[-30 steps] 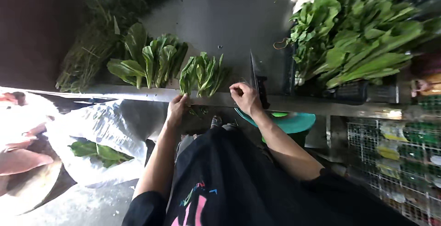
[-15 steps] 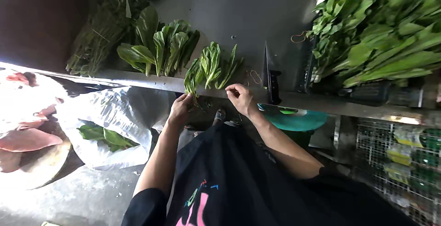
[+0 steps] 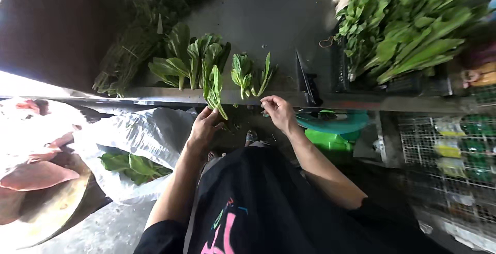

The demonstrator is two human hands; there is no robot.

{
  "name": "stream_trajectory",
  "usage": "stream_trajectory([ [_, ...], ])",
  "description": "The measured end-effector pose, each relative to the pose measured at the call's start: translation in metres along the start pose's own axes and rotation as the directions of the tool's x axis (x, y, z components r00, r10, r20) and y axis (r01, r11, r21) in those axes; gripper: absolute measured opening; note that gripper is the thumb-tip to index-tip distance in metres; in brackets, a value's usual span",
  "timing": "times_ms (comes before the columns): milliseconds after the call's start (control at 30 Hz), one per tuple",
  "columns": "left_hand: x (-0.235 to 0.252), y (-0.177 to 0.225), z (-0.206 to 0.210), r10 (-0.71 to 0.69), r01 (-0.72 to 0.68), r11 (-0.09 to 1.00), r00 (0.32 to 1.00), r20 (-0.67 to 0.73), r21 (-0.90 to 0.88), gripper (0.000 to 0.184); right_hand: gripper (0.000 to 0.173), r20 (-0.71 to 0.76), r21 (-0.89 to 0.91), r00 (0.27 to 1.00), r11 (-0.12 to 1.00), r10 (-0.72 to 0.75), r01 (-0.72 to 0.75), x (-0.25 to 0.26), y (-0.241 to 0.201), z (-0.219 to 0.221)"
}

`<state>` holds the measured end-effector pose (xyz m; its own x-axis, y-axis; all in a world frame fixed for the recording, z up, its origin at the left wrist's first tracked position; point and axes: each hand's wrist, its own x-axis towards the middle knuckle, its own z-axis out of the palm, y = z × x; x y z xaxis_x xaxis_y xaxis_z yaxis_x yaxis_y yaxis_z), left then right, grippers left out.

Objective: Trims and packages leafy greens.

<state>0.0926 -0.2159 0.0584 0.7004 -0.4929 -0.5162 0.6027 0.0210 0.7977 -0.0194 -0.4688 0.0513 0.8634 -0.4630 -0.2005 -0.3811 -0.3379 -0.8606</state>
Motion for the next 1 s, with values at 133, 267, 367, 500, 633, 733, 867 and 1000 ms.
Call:
stream_trajectory([
  [133,-0.026,0.001,-0.028,0.054,-0.037,0.992,0.989,0.141,-0.124,0.032,0.030,0.164,0.123,0.980,0.988,-0.117,0.097,-0.043,-0.049,0.057],
  [267,-0.054,-0.008,-0.060,0.072,-0.039,0.990,0.969,0.238,-0.138,0.029,0.034,0.289,0.124,0.935,0.976,-0.206,0.177,-0.073,-0.076,0.101],
  [367,-0.072,-0.018,-0.081,0.073,-0.038,0.990,0.963,0.258,-0.137,0.028,0.026,0.322,0.058,0.919,0.974,-0.226,0.219,-0.088,-0.082,0.123],
  [500,-0.089,-0.029,-0.101,0.078,-0.060,0.993,0.981,0.177,-0.106,0.024,0.021,0.309,-0.028,0.939,0.986,-0.148,0.165,-0.099,-0.086,0.143],
  [633,-0.096,-0.033,-0.110,0.151,-0.152,0.988,0.988,0.042,0.025,0.028,0.017,0.304,0.045,0.951,0.998,-0.053,0.042,-0.107,-0.086,0.161],
  [733,-0.096,-0.034,-0.115,0.186,-0.176,0.973,0.981,-0.050,0.150,0.028,0.017,0.332,0.285,0.938,0.937,0.103,-0.204,-0.107,-0.084,0.175],
  [867,-0.096,-0.038,-0.111,0.177,-0.134,0.969,0.963,-0.203,0.206,0.022,0.019,0.334,0.372,0.915,0.861,0.224,-0.347,-0.100,-0.082,0.181],
  [1000,-0.115,-0.039,-0.113,0.116,-0.093,0.992,0.924,-0.364,0.081,0.024,0.020,0.340,0.319,0.906,0.875,0.254,-0.365,-0.090,-0.088,0.200],
])
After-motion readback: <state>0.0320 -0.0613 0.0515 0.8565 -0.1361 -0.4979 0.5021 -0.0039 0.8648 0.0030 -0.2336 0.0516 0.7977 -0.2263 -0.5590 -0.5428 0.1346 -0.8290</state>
